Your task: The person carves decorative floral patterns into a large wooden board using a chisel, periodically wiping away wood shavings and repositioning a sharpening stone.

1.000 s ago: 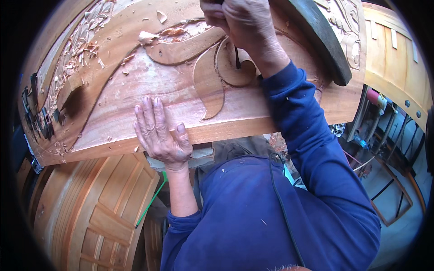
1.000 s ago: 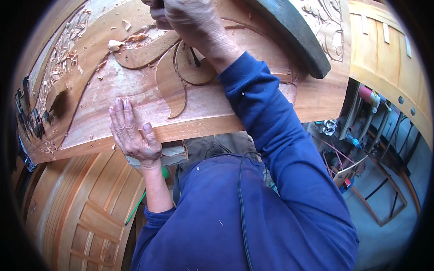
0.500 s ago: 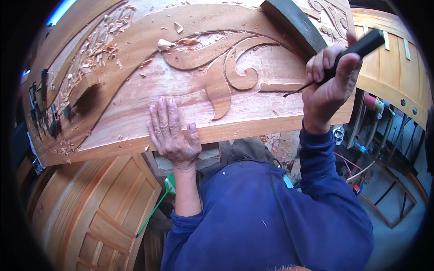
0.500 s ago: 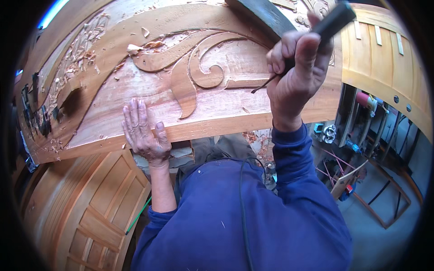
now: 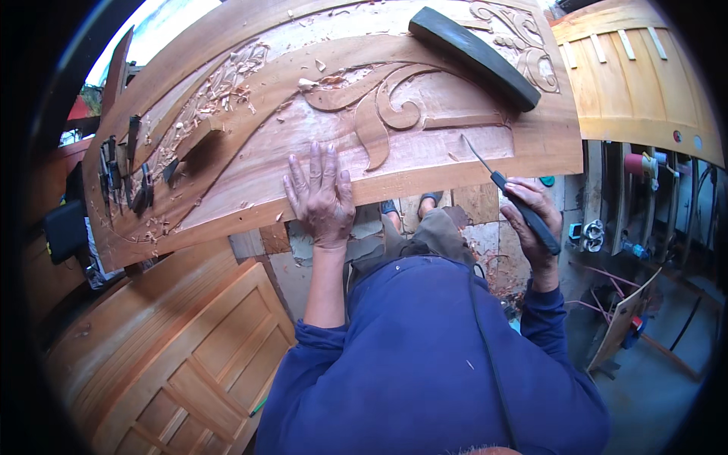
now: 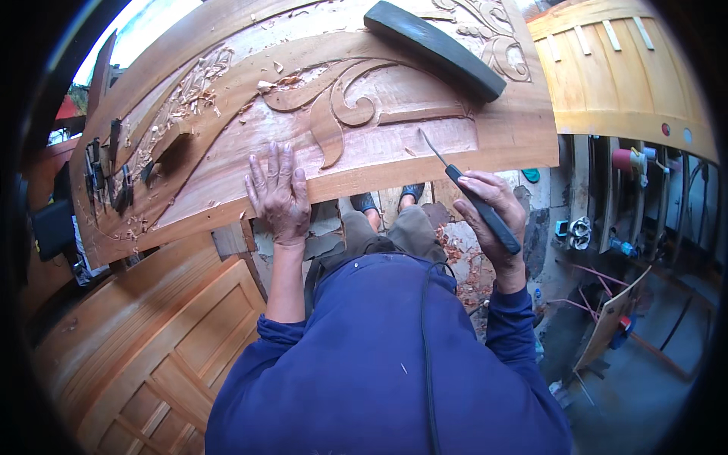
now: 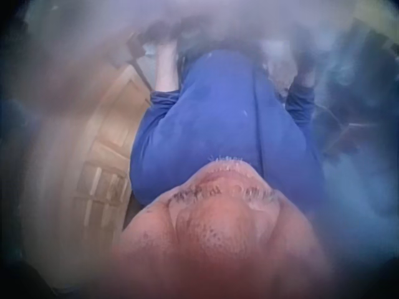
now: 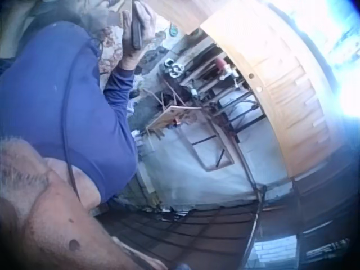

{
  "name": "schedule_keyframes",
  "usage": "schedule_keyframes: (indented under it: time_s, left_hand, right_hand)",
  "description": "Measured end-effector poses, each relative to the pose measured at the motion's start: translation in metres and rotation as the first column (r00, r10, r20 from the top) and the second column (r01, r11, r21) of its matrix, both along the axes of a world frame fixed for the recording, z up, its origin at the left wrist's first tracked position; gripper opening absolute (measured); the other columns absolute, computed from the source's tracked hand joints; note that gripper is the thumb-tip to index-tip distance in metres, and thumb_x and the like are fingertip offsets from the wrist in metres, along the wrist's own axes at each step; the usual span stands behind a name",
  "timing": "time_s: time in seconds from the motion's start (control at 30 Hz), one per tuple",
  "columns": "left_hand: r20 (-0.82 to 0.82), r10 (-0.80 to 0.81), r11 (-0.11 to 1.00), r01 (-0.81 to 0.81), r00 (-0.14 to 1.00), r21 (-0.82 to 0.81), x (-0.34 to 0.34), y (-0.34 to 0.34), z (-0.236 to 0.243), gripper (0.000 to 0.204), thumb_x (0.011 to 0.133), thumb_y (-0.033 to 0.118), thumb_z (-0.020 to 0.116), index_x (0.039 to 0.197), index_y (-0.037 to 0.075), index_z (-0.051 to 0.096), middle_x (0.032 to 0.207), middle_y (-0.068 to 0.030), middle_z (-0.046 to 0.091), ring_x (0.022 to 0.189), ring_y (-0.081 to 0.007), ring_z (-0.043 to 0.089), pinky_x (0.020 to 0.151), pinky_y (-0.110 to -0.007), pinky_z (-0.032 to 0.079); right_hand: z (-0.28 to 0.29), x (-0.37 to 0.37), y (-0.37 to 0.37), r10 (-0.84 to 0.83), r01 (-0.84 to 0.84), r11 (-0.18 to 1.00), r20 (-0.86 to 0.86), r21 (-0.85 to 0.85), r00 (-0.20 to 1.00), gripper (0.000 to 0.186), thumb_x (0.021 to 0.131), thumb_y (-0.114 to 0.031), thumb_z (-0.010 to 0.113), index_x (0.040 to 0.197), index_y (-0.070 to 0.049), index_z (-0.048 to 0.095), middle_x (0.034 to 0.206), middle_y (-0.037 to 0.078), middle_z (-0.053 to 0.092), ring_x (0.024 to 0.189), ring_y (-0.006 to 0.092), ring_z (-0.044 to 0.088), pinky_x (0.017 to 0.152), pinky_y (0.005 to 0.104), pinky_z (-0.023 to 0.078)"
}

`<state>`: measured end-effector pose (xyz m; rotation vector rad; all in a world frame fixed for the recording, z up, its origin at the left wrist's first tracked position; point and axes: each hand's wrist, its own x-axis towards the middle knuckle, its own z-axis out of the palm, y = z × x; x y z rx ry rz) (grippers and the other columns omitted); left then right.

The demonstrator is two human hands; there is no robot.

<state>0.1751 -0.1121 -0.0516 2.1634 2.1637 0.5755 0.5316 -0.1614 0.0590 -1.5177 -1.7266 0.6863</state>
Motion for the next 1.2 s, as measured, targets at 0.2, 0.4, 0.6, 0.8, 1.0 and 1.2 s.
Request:
schedule_keyframes:
  time_s: [0.2, 0.4, 0.6, 0.8, 1.0, 1.2]
  left_hand:
    - [0.110, -0.158, 0.986, 0.162, 0.981, -0.034, 0.008, 0.043, 0.007, 0.057, 0.109, 0.049, 0.051, 0.162, 0.027, 0.049, 0.171, -0.0193, 0.036, 0.160, -0.0467, 0.025, 0.129, -0.065, 0.014]
    - [0.708, -0.313, 0.918, 0.392, 0.633, 0.055, 0.026, 0.044, 0.023, 0.053, 0.113, 0.042, 0.046, 0.161, 0.020, 0.051, 0.166, -0.0166, 0.047, 0.160, -0.0377, 0.030, 0.132, -0.056, 0.017]
    - [0.286, -0.702, 0.704, 0.577, 0.652, 0.414, 0.087, 0.002, 0.064, 0.053, 0.096, 0.012, 0.072, 0.148, 0.009, 0.063, 0.152, -0.0137, 0.062, 0.146, -0.0337, 0.054, 0.125, -0.048, 0.041]
    - [0.445, -0.681, 0.732, 0.531, 0.581, 0.427, 0.130, -0.027, 0.071, 0.038, 0.097, 0.014, 0.066, 0.134, 0.009, 0.069, 0.099, -0.0123, 0.074, 0.075, -0.0275, 0.066, 0.069, -0.043, 0.050]
    - [0.307, -0.637, 0.771, 0.570, 0.707, 0.284, 0.079, -0.007, 0.057, 0.028, 0.086, 0.014, 0.071, 0.114, 0.010, 0.076, 0.063, -0.0041, 0.064, 0.051, -0.0216, 0.060, 0.054, -0.039, 0.049]
    - [0.298, -0.745, 0.664, 0.708, 0.597, 0.243, 0.077, 0.010, 0.048, 0.031, 0.085, 0.014, 0.076, 0.115, 0.008, 0.077, 0.069, -0.0056, 0.067, 0.062, -0.0237, 0.066, 0.059, -0.038, 0.053]
  right_hand:
    - [-0.033, -0.022, -0.055, -0.131, 0.138, 0.990, -0.242, 0.011, 0.961, 0.041, 0.086, -0.004, 0.086, 0.126, -0.003, 0.074, 0.124, 0.016, 0.073, 0.108, 0.0258, 0.074, 0.093, 0.0348, 0.060]
    - [-0.038, -0.036, -0.071, -0.130, 0.148, 0.989, -0.493, -0.002, 0.860, 0.043, 0.090, -0.004, 0.083, 0.132, -0.002, 0.071, 0.128, 0.017, 0.070, 0.105, 0.0229, 0.073, 0.091, 0.0339, 0.061]
    - [-0.038, -0.035, -0.076, -0.095, 0.089, 0.995, -0.566, -0.040, 0.819, 0.045, 0.091, -0.008, 0.084, 0.132, 0.001, 0.069, 0.129, 0.018, 0.070, 0.110, 0.0234, 0.073, 0.093, 0.0353, 0.061]
    - [-0.013, -0.051, -0.061, -0.078, -0.026, 0.989, -0.654, -0.148, 0.753, 0.057, 0.092, -0.030, 0.087, 0.135, 0.002, 0.068, 0.135, 0.019, 0.069, 0.121, 0.0267, 0.069, 0.107, 0.0385, 0.054]
    - [-0.016, -0.021, -0.055, -0.024, -0.662, 0.723, -0.966, -0.195, 0.259, 0.114, 0.078, -0.065, 0.087, 0.160, 0.003, 0.045, 0.159, 0.023, 0.051, 0.127, 0.0272, 0.066, 0.112, 0.0417, 0.050]
    - [-0.032, -0.086, -0.054, -0.296, -0.442, 0.629, -0.723, -0.639, 0.625, 0.052, 0.112, -0.017, 0.056, 0.162, -0.008, 0.046, 0.106, 0.004, 0.070, 0.070, 0.0067, 0.063, 0.062, 0.0213, 0.051]
